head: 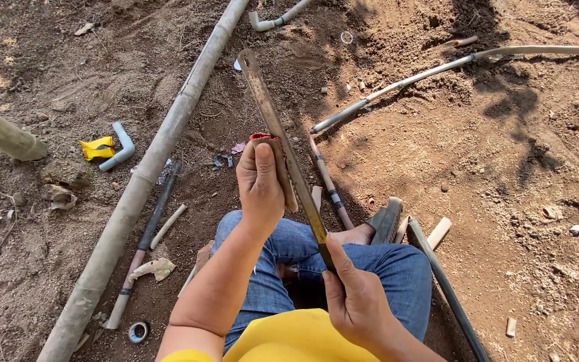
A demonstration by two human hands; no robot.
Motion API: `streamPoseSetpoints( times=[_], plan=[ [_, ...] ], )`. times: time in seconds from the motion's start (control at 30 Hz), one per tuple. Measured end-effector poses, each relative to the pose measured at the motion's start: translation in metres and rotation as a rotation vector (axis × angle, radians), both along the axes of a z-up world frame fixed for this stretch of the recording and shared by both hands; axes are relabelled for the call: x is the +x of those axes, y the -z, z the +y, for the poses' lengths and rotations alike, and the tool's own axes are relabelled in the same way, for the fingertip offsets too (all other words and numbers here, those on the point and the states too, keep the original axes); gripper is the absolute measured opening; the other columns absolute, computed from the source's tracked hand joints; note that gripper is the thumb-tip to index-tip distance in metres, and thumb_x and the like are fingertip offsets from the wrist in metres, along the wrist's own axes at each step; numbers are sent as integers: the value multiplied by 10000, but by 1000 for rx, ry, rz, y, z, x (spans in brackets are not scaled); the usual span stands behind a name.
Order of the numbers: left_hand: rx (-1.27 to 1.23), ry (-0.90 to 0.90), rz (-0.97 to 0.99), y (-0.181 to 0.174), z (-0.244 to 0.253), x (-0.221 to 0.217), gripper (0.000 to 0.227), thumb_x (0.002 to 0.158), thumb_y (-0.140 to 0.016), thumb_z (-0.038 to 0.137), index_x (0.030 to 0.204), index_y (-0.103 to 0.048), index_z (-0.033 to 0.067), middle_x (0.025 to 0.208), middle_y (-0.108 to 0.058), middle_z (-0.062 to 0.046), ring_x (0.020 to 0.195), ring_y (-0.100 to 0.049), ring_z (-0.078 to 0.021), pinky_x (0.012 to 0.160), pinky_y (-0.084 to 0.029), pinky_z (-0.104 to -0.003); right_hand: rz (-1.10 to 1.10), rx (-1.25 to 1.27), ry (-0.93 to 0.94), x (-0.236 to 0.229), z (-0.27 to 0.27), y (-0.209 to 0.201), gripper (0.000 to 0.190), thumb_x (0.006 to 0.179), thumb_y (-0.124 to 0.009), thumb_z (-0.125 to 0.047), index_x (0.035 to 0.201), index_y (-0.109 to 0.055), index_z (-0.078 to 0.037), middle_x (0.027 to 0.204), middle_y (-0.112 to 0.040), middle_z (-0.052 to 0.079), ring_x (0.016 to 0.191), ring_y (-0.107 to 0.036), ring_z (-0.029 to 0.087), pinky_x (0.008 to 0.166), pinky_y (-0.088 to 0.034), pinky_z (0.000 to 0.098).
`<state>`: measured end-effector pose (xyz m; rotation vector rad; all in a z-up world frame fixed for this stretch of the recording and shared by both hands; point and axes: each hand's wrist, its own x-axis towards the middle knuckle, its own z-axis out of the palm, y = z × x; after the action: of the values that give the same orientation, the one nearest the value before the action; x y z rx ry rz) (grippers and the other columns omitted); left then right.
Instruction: Sanding the end of a PVC pipe using sandpaper to prepare it for connection.
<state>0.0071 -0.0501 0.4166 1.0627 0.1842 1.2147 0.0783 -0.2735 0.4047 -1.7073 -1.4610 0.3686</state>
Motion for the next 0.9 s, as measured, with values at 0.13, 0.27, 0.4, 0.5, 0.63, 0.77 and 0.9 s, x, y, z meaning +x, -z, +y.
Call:
streamPoseSetpoints(
  times=[0.13,0.27,0.4,0.5,0.63,0.77,0.9],
  plan=[
    [-30,-57,-5,8,0,2,313,1132,-506,414,1066,-571,114,713,-555,31,452,-424,-54,390,-375,-251,-9,8,-1,-1,0,3,719,950,-632,0,1618,-388,-105,629,-738,-3,407,-517,101,396,-382,279],
    [-26,-51,-1,9,0,3,300,1132,-506,411,1075,-561,121,739,-557,33,466,-439,-55,404,-388,-250,-19,11,-1,-1,0,3,703,948,-631,-3,1606,-400,-88,632,-735,5,408,-519,105,398,-384,283],
    [-15,-40,22,5,-1,2,292,1134,-499,399,1073,-556,119,727,-560,28,429,-430,-64,367,-381,-254,-9,-14,0,-1,-2,0,699,947,-627,-5,1605,-403,-89,642,-746,14,412,-534,105,399,-393,279],
    [-1,-74,54,5,-2,0,290,1137,-492,400,1067,-564,128,719,-543,45,441,-420,-53,382,-377,-246,-8,-10,2,-2,-2,-1,696,942,-628,-4,1599,-415,-86,629,-736,6,412,-527,98,399,-391,277],
    [117,-60,183,30,-16,11,229,1174,-458,268,1094,-594,101,770,-570,30,530,-478,-77,441,-418,-251,70,-3,-8,6,6,-12,738,942,-611,9,1625,-355,-98,770,-821,19,430,-590,94,385,-420,271],
    [70,82,173,33,-33,13,353,1124,-520,445,1086,-628,111,672,-533,78,500,-428,-43,469,-325,-237,84,-50,44,14,16,-28,701,953,-590,-15,1617,-383,-96,1152,-809,113,531,-674,120,465,-483,287],
    [27,0,22,3,-1,-5,286,1142,-506,379,1074,-574,109,663,-599,13,337,-461,-81,297,-367,-240,-10,-30,-10,-1,2,-4,707,942,-623,-29,1607,-384,-54,660,-760,52,403,-566,163,401,-424,327]
  ],
)
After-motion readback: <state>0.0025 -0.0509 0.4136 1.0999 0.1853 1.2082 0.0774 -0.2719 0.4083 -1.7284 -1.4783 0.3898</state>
